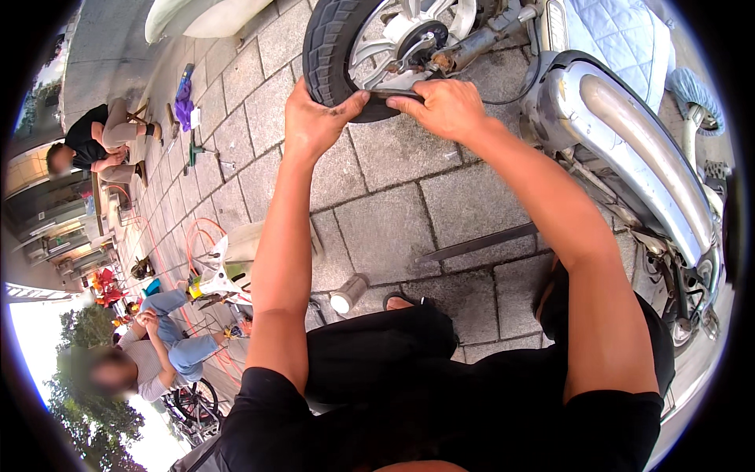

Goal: The person removes the tire from a scooter wheel, uses a tire lever to pry the tire off the rim, and then reattaches the tire. They then use a hand pump to inflate the tire.

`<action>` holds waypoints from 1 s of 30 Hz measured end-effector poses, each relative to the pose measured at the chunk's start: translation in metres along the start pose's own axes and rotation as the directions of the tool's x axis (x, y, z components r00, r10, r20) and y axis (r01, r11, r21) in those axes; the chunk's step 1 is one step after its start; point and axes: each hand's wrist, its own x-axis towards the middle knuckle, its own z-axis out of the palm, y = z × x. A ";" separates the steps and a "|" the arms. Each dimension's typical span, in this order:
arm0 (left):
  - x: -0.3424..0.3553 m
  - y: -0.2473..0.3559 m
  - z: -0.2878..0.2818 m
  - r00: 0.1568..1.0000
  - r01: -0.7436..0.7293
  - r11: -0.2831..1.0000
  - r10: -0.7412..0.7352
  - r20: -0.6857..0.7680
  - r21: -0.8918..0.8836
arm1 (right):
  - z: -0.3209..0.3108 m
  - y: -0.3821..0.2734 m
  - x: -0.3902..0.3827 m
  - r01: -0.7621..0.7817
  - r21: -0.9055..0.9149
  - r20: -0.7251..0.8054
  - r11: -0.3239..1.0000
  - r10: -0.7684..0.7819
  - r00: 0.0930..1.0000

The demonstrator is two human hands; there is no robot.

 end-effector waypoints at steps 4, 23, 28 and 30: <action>0.000 0.000 0.001 0.999 -0.042 0.997 0.042 -0.001 -0.060 | -0.001 0.002 0.011 0.033 0.023 -0.038 0.999 -0.033 0.999; 0.008 -0.006 -0.012 0.985 -0.149 0.987 0.153 0.080 -0.059 | -0.067 -0.036 0.008 -0.664 0.513 0.764 0.544 0.062 0.642; 0.017 -0.014 -0.016 0.994 -0.034 0.999 0.034 0.102 -0.004 | 0.024 -0.079 -0.042 -0.619 0.786 0.612 -0.009 0.161 0.775; 0.020 -0.016 -0.018 0.991 -0.073 0.997 0.074 0.111 -0.013 | 0.061 -0.118 -0.048 -0.480 0.848 0.524 -0.225 0.209 0.826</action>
